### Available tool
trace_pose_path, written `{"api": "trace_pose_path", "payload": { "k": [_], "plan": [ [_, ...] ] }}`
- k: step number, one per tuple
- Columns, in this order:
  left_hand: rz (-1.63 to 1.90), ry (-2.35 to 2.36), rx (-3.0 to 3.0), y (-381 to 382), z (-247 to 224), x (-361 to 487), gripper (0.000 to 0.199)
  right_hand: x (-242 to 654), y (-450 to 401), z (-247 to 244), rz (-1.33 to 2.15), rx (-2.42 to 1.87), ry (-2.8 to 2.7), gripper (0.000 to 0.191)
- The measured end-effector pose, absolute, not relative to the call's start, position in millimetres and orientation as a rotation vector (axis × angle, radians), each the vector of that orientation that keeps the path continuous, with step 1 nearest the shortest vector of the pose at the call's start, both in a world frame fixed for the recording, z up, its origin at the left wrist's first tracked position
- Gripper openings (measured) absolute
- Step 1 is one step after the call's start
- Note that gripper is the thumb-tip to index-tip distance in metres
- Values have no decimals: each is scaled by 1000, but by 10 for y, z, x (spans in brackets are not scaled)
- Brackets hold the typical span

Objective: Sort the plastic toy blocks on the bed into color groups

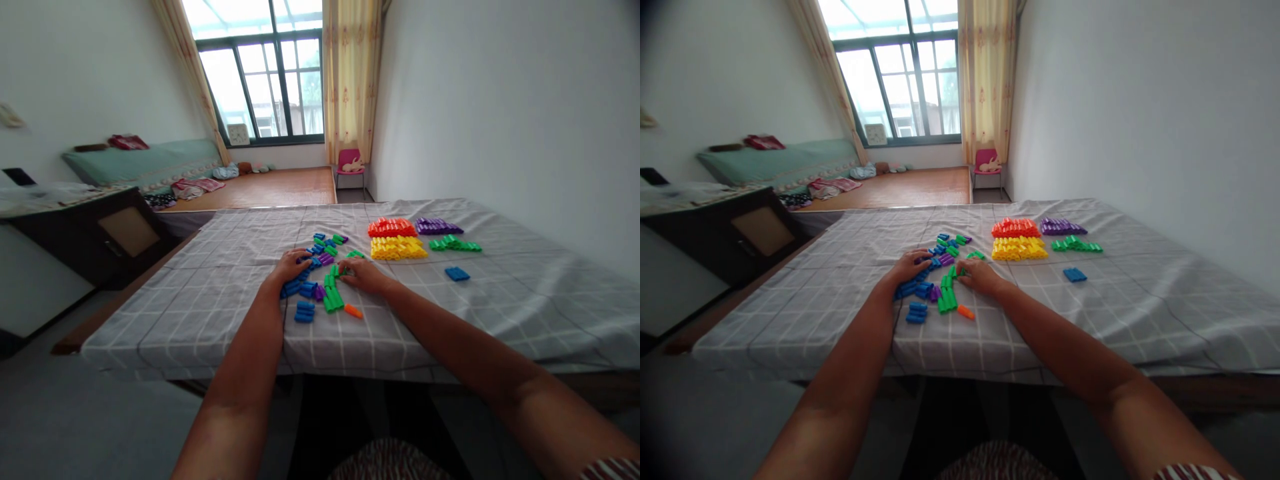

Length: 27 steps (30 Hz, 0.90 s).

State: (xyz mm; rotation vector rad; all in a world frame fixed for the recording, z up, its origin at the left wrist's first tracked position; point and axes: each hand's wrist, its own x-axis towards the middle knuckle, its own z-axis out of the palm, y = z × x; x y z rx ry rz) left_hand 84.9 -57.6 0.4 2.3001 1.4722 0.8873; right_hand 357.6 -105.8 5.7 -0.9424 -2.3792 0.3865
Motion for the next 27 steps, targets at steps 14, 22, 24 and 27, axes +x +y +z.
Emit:
{"api": "trace_pose_path", "payload": {
  "k": [14,22,24,27],
  "plan": [
    [895,1549,2158,-591,100,798,26,4817,-898,359,390,-1234,-2019,33],
    [909,1553,2098,-592,146,834,28,6382,-841,299,190,-1792,-1845,26],
    [912,1563,2081,-591,147,836,28,6488,-878,211,180,-1827,-1898,25],
    [911,1563,2067,-604,158,841,28,6528,-888,86,133,-1851,-1914,27]
  ]
}}
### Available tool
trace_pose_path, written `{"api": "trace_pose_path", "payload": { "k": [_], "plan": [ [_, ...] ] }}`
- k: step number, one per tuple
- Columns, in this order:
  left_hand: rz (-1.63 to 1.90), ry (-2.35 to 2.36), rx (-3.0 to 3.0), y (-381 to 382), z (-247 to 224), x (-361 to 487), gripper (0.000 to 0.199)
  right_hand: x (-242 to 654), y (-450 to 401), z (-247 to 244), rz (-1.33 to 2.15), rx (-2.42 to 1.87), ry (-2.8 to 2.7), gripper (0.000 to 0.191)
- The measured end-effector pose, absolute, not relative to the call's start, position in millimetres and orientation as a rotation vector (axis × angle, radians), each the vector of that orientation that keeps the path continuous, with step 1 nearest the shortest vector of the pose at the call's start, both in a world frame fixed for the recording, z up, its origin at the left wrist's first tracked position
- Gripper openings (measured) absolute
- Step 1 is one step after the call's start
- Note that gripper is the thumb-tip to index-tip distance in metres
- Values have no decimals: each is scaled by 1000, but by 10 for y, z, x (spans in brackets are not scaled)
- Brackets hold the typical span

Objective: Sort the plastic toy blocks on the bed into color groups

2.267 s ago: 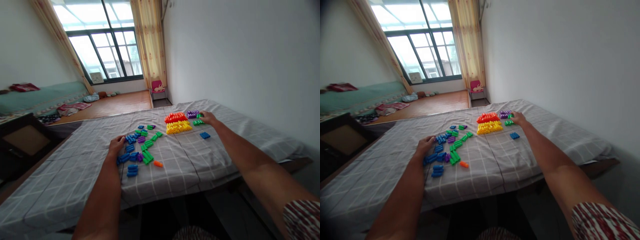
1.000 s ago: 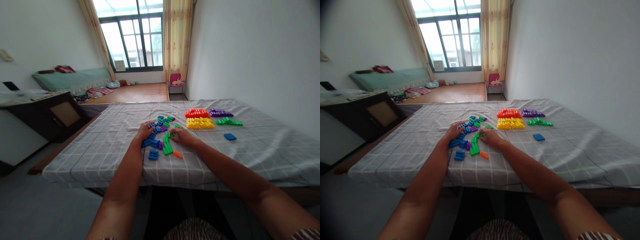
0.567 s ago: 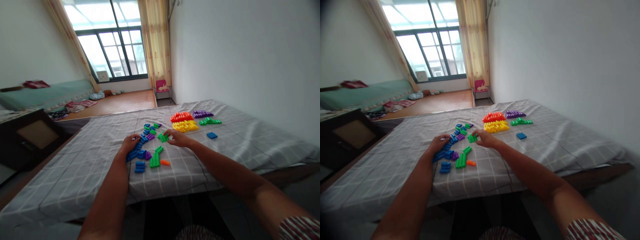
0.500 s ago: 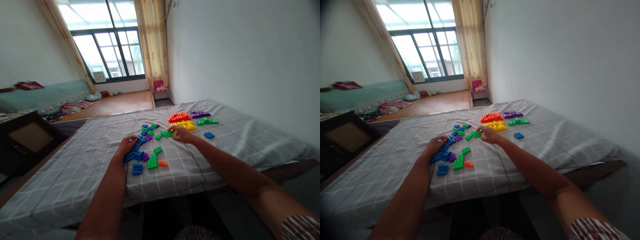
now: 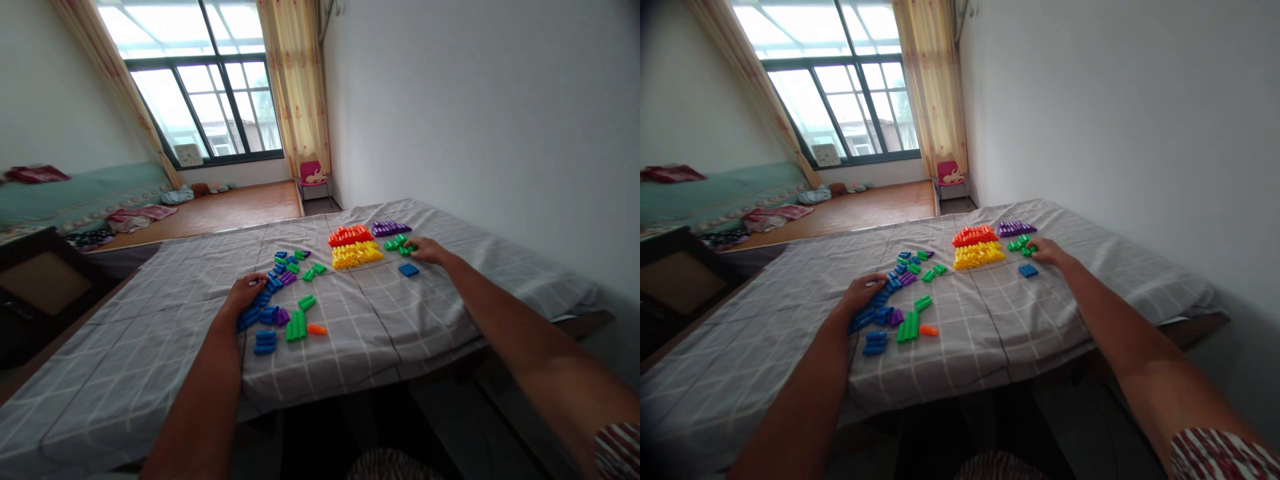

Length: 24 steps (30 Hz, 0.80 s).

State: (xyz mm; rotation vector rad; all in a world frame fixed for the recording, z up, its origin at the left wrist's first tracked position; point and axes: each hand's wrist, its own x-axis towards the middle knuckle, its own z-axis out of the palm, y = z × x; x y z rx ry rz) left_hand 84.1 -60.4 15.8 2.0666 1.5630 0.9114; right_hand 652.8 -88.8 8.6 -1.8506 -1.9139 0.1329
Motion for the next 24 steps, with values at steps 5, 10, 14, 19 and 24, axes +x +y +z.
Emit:
{"api": "trace_pose_path", "payload": {
  "k": [5,10,14,19,24],
  "plan": [
    [930,1535,2079,-619,158,836,31,6559,-806,-40,10,-1855,-1875,22],
    [923,1530,2075,-626,147,828,29,6578,-785,-98,-65,-1949,-1815,18],
    [923,1555,2093,-638,147,838,27,6503,-844,-68,-134,-1977,-1736,21],
    [929,1608,2093,-605,89,843,24,5953,-887,229,-249,-1736,-1782,28],
    [917,1550,2149,-560,18,811,26,4742,-1074,452,191,-1270,-2091,20]
  ]
}}
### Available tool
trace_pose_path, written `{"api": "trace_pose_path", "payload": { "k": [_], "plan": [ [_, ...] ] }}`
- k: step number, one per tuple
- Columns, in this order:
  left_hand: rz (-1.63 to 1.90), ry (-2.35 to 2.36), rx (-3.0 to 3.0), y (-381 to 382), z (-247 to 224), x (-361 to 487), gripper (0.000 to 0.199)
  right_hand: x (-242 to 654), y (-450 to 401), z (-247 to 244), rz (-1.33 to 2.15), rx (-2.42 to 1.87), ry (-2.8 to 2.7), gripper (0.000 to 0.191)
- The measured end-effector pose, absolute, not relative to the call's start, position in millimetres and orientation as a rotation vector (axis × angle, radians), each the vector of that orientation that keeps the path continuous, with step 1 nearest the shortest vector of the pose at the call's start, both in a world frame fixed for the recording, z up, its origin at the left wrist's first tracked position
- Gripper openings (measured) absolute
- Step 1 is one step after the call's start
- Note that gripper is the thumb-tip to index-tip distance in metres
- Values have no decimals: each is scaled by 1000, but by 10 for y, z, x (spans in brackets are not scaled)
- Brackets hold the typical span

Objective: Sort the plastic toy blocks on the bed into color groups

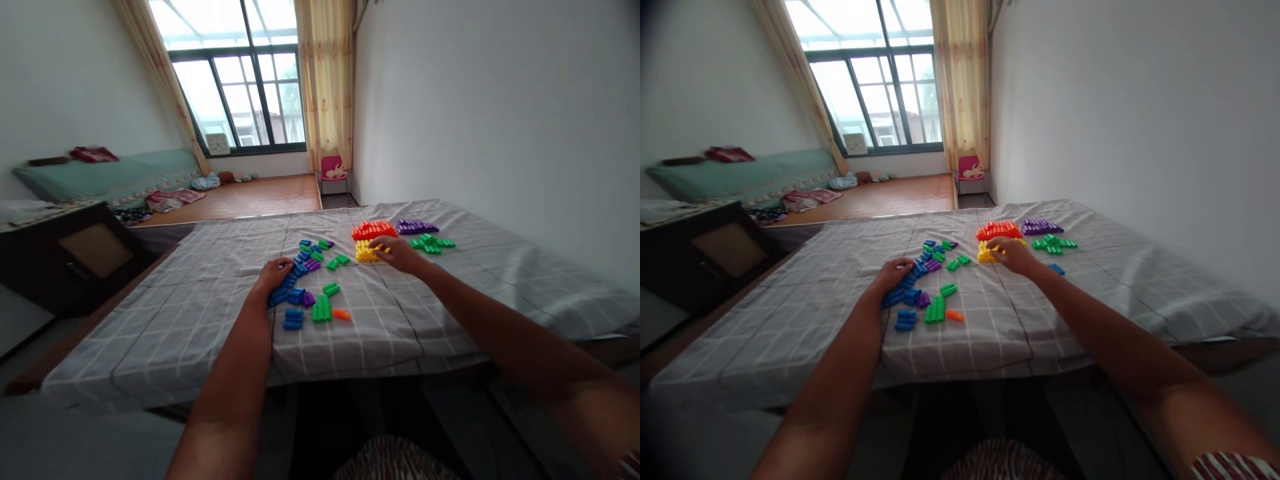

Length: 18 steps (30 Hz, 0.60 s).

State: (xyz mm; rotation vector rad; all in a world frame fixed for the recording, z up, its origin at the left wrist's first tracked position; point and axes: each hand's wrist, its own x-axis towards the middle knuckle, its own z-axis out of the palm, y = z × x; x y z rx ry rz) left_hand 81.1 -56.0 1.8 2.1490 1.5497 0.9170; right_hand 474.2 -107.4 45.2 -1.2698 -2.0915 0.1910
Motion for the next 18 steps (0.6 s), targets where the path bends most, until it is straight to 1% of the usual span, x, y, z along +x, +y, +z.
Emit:
{"api": "trace_pose_path", "payload": {
  "k": [3,7,11,14,18],
  "plan": [
    [934,1547,2134,-566,-2,795,26,4045,-1257,370,340,-1143,-2310,22],
    [928,1523,2135,-579,-10,786,27,3543,-1394,202,240,-1141,-2532,30],
    [925,1510,2164,-573,-8,789,26,3562,-1344,179,284,-1078,-2570,24],
    [907,1529,2197,-556,-9,797,25,3723,-1298,182,348,-993,-2551,30],
    [891,1540,2203,-534,-15,795,27,3932,-1323,148,365,-984,-2490,32]
  ]
}}
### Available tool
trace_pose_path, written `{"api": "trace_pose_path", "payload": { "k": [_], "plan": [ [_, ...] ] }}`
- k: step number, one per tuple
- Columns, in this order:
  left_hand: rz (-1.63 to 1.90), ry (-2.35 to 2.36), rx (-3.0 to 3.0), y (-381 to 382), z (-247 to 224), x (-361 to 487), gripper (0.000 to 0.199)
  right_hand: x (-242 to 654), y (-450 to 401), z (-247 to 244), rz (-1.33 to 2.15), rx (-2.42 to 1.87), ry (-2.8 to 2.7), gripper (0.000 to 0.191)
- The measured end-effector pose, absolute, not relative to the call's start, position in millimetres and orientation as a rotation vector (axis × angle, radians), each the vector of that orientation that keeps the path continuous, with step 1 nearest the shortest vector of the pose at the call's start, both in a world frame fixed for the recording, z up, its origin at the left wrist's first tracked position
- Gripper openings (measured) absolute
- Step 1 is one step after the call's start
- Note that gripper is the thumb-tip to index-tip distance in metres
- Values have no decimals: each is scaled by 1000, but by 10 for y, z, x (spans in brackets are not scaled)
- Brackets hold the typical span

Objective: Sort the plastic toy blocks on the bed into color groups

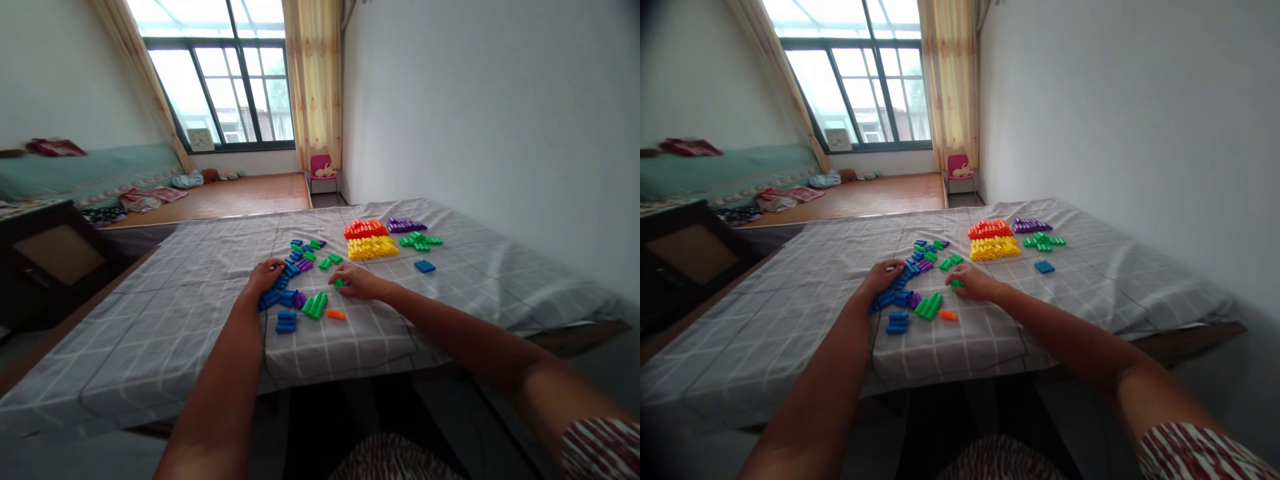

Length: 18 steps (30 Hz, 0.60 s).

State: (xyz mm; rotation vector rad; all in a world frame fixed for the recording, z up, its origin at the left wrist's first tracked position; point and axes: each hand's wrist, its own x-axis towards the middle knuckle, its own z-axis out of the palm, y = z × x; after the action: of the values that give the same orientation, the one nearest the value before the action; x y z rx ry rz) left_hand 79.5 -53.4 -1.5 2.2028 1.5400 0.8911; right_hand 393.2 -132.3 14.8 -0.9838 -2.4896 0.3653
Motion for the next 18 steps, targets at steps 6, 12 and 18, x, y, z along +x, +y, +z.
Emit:
{"api": "trace_pose_path", "payload": {
  "k": [6,12,18],
  "plan": [
    [912,1513,2182,-523,-6,768,27,4781,-1089,275,347,-1283,-2159,40],
    [943,1469,2115,-480,-14,740,34,6348,-554,355,-22,-1906,-1735,42],
    [944,1468,2046,-506,34,744,43,7018,-309,67,-110,-2199,-1775,45]
  ]
}}
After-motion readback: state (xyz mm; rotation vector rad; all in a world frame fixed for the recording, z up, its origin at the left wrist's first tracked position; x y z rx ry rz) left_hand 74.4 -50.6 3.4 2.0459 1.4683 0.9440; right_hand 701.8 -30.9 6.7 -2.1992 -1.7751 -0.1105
